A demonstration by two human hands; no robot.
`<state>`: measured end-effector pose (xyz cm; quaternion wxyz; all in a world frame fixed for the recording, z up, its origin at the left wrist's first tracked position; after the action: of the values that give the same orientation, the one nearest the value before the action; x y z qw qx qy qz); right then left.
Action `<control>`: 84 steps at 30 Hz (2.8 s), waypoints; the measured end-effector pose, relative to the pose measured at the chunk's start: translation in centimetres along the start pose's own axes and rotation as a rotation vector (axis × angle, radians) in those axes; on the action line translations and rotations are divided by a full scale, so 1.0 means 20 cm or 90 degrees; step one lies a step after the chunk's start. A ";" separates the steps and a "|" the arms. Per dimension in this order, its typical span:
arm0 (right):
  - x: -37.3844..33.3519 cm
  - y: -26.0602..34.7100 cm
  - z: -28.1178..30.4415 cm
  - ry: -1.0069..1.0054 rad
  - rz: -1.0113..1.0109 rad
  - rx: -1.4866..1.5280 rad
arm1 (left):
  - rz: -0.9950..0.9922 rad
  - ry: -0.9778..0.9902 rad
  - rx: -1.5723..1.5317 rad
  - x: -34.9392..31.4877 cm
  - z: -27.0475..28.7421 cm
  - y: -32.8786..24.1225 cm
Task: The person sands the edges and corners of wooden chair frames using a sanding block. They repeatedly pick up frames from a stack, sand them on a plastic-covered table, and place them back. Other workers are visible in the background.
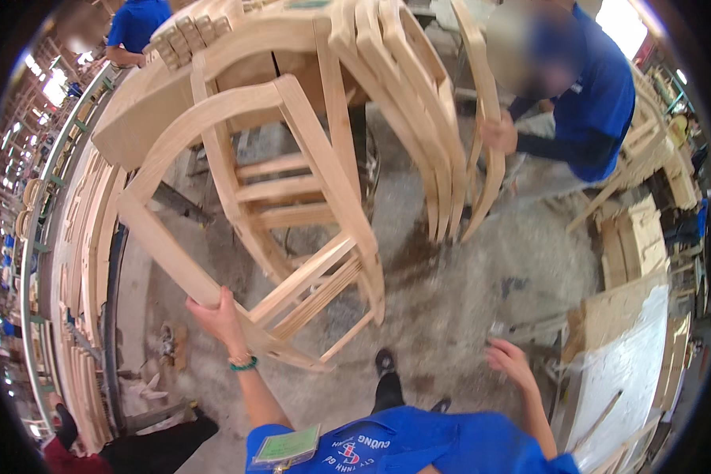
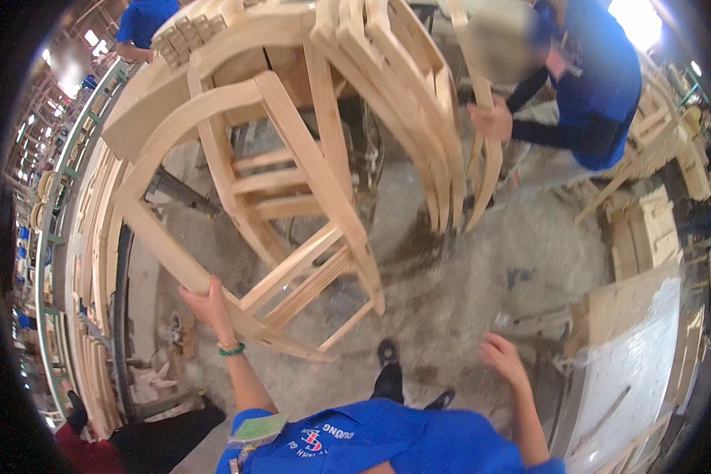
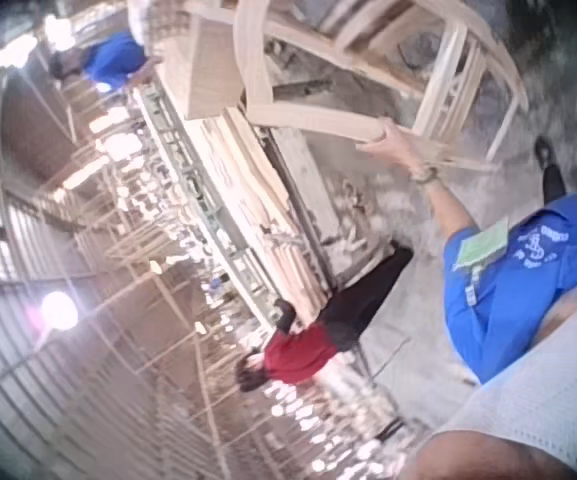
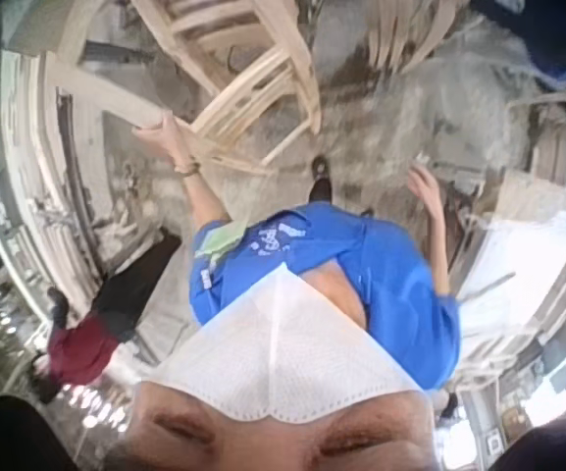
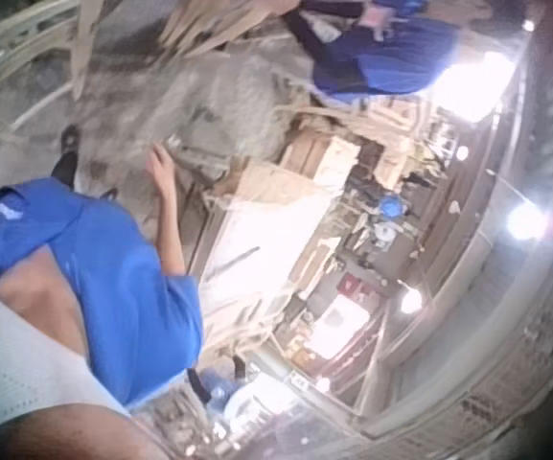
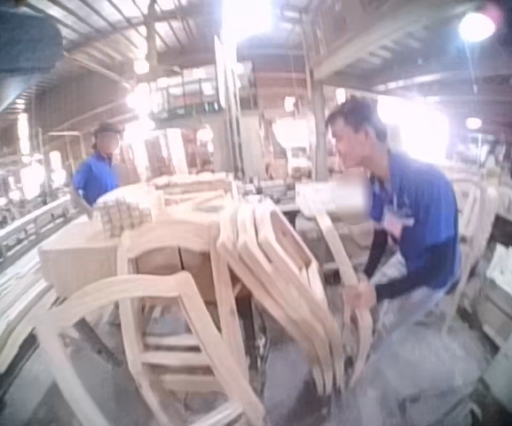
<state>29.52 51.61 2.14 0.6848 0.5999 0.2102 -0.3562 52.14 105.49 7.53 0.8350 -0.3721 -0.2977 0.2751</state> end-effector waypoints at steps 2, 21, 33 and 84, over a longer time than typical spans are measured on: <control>0.07 0.13 -0.38 0.198 0.018 -0.100 | 0.006 -0.002 -0.081 -0.22 0.09 -0.11; 0.08 0.29 -0.82 0.387 -0.053 0.645 | 0.472 0.945 -0.622 -1.35 -0.83 -0.11; -0.68 -0.15 0.14 0.339 0.280 0.669 | 0.672 1.145 -0.549 -2.32 -0.68 -0.70; -1.95 -2.00 1.48 -0.520 0.198 0.912 | -0.662 1.498 -0.136 -4.56 0.02 -1.35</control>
<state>-29.93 31.09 8.84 0.2019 0.7360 -0.4163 -0.4942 -2.93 28.07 2.19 0.5684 -0.2950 0.4831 -0.5971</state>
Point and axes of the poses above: each hand's wrist, its own x-axis towards the middle knuckle, its own z-axis out of the back of the hand, y = z × x, the point moved 1 cm from there along x, towards the middle knuckle, and after that the axes turned 3 degrees about -z, right-handed, at the moved point
